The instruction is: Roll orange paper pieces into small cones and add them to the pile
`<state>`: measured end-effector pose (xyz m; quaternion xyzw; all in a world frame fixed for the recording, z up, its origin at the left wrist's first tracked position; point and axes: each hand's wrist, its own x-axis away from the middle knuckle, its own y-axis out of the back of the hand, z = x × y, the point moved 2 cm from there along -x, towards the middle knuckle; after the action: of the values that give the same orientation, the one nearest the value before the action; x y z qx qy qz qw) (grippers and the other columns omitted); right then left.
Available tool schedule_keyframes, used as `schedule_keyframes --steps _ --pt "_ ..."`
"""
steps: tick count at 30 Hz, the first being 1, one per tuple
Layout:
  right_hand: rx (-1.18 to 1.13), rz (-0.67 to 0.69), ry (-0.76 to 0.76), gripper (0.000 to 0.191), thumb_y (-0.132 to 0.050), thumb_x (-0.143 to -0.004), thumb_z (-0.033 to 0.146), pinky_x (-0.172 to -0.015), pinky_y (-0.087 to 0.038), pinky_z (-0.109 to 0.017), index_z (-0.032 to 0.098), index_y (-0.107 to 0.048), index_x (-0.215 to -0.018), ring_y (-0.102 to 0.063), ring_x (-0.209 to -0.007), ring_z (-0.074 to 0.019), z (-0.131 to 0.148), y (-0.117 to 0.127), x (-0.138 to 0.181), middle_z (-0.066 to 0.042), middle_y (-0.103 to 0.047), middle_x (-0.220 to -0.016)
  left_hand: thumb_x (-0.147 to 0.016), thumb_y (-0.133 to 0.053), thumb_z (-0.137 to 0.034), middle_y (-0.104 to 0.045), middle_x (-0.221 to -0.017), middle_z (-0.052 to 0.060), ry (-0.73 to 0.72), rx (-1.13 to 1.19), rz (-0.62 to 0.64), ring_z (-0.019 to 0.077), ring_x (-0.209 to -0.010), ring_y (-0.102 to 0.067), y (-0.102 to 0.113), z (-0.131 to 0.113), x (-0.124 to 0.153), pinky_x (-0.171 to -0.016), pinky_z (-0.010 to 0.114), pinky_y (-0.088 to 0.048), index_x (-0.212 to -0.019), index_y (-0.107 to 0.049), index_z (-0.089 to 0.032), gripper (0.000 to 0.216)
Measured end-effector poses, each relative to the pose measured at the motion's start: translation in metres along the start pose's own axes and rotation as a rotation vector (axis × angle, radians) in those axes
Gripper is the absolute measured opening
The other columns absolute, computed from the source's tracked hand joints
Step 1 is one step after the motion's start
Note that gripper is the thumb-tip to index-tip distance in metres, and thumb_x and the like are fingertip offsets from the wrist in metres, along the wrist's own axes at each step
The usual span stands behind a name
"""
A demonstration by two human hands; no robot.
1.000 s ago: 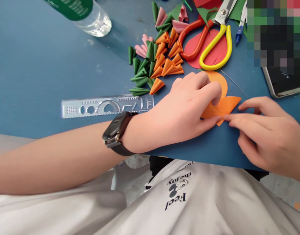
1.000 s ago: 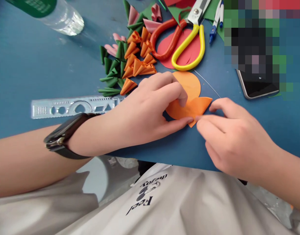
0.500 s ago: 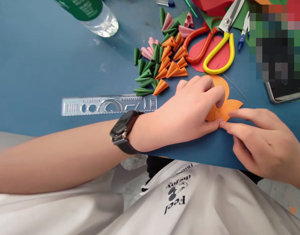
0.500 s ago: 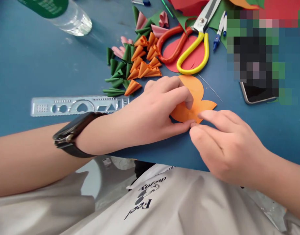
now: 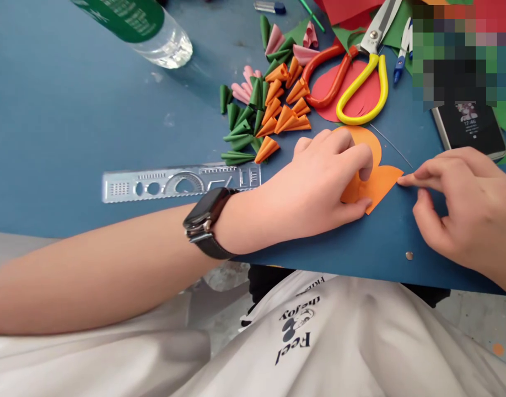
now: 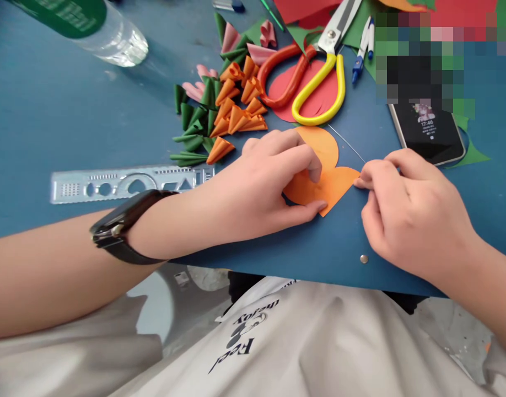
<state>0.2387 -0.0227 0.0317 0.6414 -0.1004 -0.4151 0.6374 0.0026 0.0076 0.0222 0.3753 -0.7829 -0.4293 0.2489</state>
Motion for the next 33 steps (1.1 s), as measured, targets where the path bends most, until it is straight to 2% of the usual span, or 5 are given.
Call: schedule_keyframes --steps 6,10,16,21,33 --pt "0.012 -0.091 0.024 0.029 -0.067 -0.097 0.006 -0.075 -0.062 -0.045 0.025 -0.069 -0.118 -0.077 -0.088 -0.0318 -0.005 -0.004 -0.002 -0.009 -0.08 -0.094 -0.092 -0.078 -0.033 -0.067 -0.117 0.01 -0.012 -0.012 -0.01 0.0314 -0.107 -0.06 -0.001 0.001 -0.001 -0.087 0.042 -0.039 -0.104 -0.059 -0.022 0.025" --pt "-0.164 0.001 0.129 0.025 -0.066 -0.098 0.007 -0.082 -0.063 -0.047 0.022 -0.073 -0.117 -0.08 -0.104 -0.0346 0.006 -0.01 -0.004 -0.009 -0.08 -0.09 -0.092 -0.077 -0.033 -0.067 -0.116 0.01 -0.029 -0.021 -0.037 0.0306 -0.105 -0.06 -0.003 0.001 -0.001 -0.085 0.04 -0.038 -0.104 -0.059 -0.022 0.023" --pt "0.158 -0.012 0.026 0.007 -0.067 -0.103 0.016 -0.064 -0.051 -0.051 0.021 -0.071 -0.107 -0.074 -0.083 -0.0371 -0.005 -0.007 -0.002 -0.015 -0.079 -0.087 -0.09 -0.08 -0.032 -0.068 -0.114 0.009 -0.036 -0.011 -0.045 0.0305 -0.104 -0.061 -0.005 0.003 -0.002 -0.083 0.04 -0.037 -0.101 -0.059 -0.022 0.026" --pt "0.068 -0.004 0.131 0.038 -0.069 -0.108 0.032 -0.083 -0.061 -0.055 0.007 -0.067 -0.136 -0.076 -0.109 -0.0413 0.0 -0.018 -0.006 -0.022 -0.083 -0.123 -0.092 -0.076 -0.028 -0.07 -0.105 0.007 -0.108 -0.003 -0.031 0.0271 -0.099 -0.064 -0.004 0.003 -0.004 -0.08 0.038 -0.036 -0.1 -0.061 -0.021 0.019" --pt "-0.226 -0.118 -0.031 0.02 -0.071 -0.103 0.007 -0.077 -0.066 -0.038 0.024 -0.076 -0.111 -0.079 -0.086 -0.0235 0.002 -0.012 -0.009 -0.006 -0.084 -0.101 -0.104 -0.067 -0.034 -0.074 -0.111 0.011 -0.278 0.14 -0.196 0.0241 -0.1 -0.069 0.003 0.003 -0.001 -0.081 0.035 -0.052 -0.11 -0.065 -0.019 0.016"
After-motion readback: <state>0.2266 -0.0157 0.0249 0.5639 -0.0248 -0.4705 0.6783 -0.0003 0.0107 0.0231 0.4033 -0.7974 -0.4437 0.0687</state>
